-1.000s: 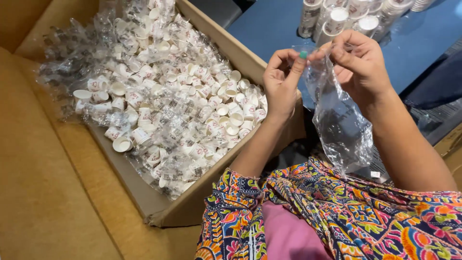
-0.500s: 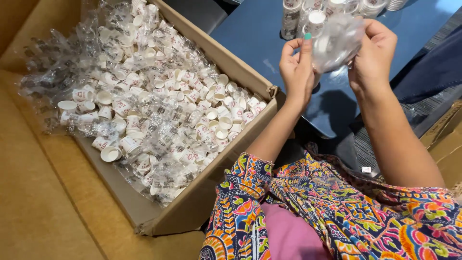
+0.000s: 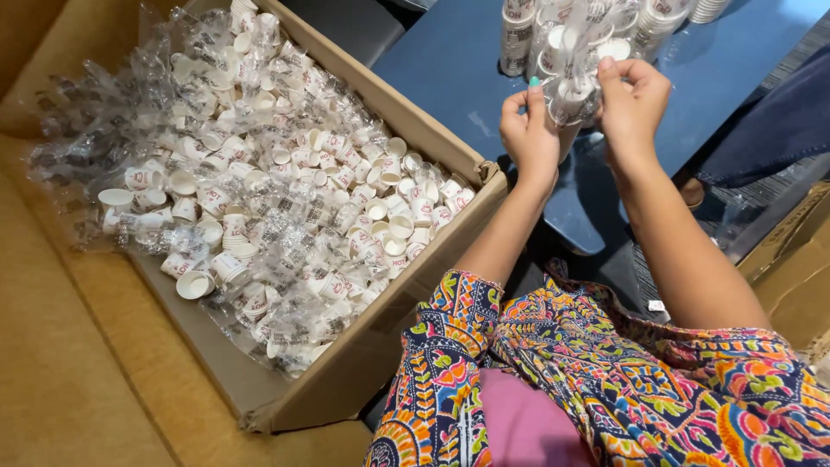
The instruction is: Sorting and stacking small paper cups from a large cardboard box.
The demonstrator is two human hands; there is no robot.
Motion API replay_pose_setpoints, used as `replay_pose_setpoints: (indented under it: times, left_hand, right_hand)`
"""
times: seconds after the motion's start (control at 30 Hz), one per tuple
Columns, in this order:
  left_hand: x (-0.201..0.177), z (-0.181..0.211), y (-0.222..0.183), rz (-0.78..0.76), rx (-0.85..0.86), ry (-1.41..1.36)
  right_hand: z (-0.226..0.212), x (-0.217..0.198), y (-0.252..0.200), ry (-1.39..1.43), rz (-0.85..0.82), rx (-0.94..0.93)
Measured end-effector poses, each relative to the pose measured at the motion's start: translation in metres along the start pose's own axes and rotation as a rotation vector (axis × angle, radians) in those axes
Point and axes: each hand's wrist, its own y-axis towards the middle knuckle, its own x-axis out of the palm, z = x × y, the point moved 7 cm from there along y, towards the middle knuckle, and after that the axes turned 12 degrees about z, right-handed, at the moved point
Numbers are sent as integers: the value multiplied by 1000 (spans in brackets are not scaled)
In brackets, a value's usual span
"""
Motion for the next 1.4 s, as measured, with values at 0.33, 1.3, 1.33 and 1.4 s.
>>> replay_pose_setpoints:
  times: [0.33,1.3,1.33,1.4]
  left_hand:
    - [-30,-94,14,113,-31,268]
    - [-9,-30,-19,-395,380,150]
    - [-6,-36,-12,-396,379,150]
    - [10,-56,-1,-563,204,-20]
  right_hand:
    - [74,-27,-19,-237,125,8]
    - [27,-3,-55,590,-678,630]
    - [16,-3,-53,590,-677,630]
    - [-7,-4,-42,260,-678,404]
